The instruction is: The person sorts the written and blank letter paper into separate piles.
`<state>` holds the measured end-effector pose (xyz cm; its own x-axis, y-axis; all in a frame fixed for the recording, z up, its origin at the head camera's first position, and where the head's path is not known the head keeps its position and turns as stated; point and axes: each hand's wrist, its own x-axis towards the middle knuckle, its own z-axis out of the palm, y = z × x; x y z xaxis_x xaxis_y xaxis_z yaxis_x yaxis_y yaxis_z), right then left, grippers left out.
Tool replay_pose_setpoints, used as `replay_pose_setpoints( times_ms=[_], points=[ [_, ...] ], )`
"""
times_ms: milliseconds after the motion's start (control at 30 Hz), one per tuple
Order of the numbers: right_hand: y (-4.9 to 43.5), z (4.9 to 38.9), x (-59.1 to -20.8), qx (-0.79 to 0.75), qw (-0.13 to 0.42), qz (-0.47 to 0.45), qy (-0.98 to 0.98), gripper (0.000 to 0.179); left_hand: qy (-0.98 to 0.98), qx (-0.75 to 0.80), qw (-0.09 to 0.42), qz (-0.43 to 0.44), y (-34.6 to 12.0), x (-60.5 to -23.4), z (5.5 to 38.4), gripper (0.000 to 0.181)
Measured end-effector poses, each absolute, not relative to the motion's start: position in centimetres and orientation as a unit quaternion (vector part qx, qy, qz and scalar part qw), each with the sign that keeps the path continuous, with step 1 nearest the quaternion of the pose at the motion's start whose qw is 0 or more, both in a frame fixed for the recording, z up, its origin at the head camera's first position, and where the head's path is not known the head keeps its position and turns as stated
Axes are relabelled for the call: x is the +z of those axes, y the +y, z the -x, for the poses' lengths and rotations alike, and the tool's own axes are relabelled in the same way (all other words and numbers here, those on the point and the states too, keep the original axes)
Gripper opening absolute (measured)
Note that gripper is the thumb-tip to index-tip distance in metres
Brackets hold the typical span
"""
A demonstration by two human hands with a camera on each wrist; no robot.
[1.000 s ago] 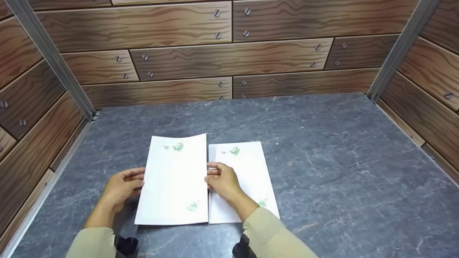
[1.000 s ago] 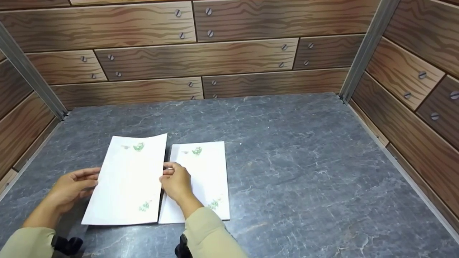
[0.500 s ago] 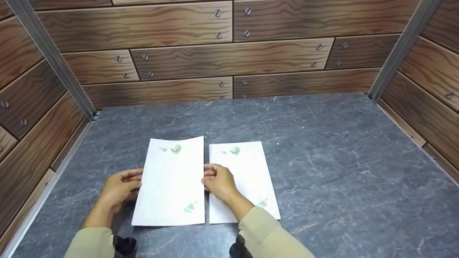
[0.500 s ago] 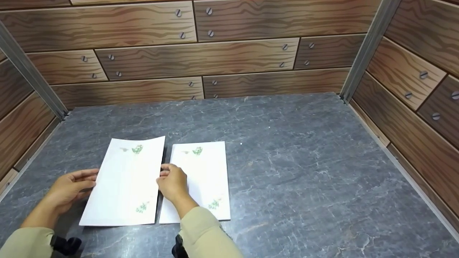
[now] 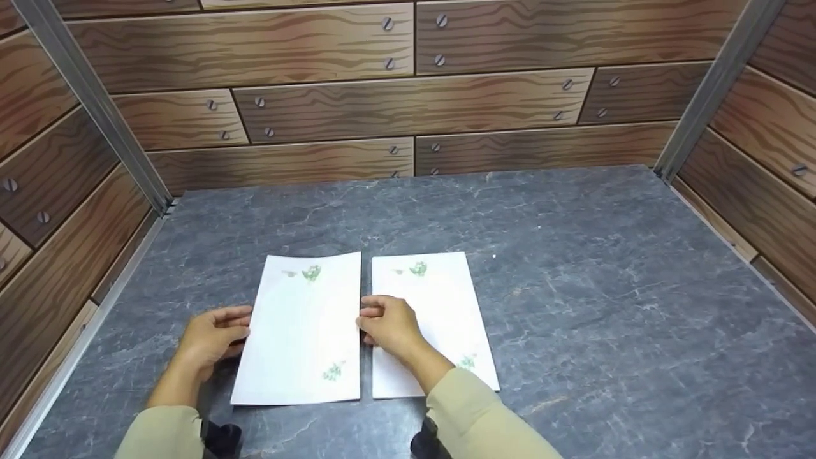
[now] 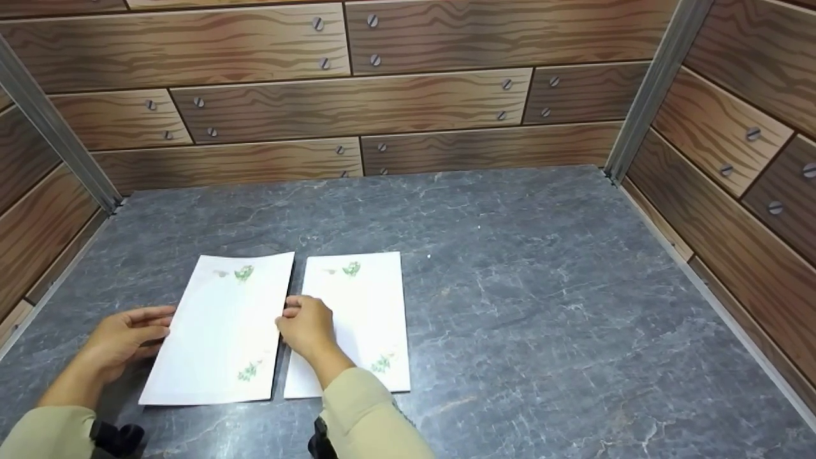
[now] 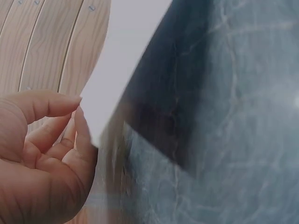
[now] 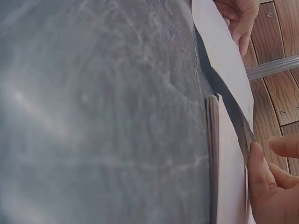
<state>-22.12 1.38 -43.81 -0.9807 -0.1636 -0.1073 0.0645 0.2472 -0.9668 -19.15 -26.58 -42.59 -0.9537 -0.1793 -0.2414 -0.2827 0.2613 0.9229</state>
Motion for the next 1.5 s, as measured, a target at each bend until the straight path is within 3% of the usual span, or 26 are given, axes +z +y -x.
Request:
replay_pose_setpoints(
  times_ms=[933,1133,1500],
  points=[
    [1.8,22.2,-43.5,-0.607,0.096,0.034,0.789,0.035,0.812,0.556,0.052,0.168,-27.0,-42.7,18.6,0.041],
    [2.2,22.3,-43.3,-0.637,0.101,0.048,0.763,0.041,0.809,0.56,0.055,0.168,-26.8,-42.4,18.7,0.051],
    [3.7,22.8,-42.7,-0.67,0.094,0.113,0.727,0.053,0.803,0.574,0.049,0.154,-26.2,-41.1,18.8,0.088]
  ],
)
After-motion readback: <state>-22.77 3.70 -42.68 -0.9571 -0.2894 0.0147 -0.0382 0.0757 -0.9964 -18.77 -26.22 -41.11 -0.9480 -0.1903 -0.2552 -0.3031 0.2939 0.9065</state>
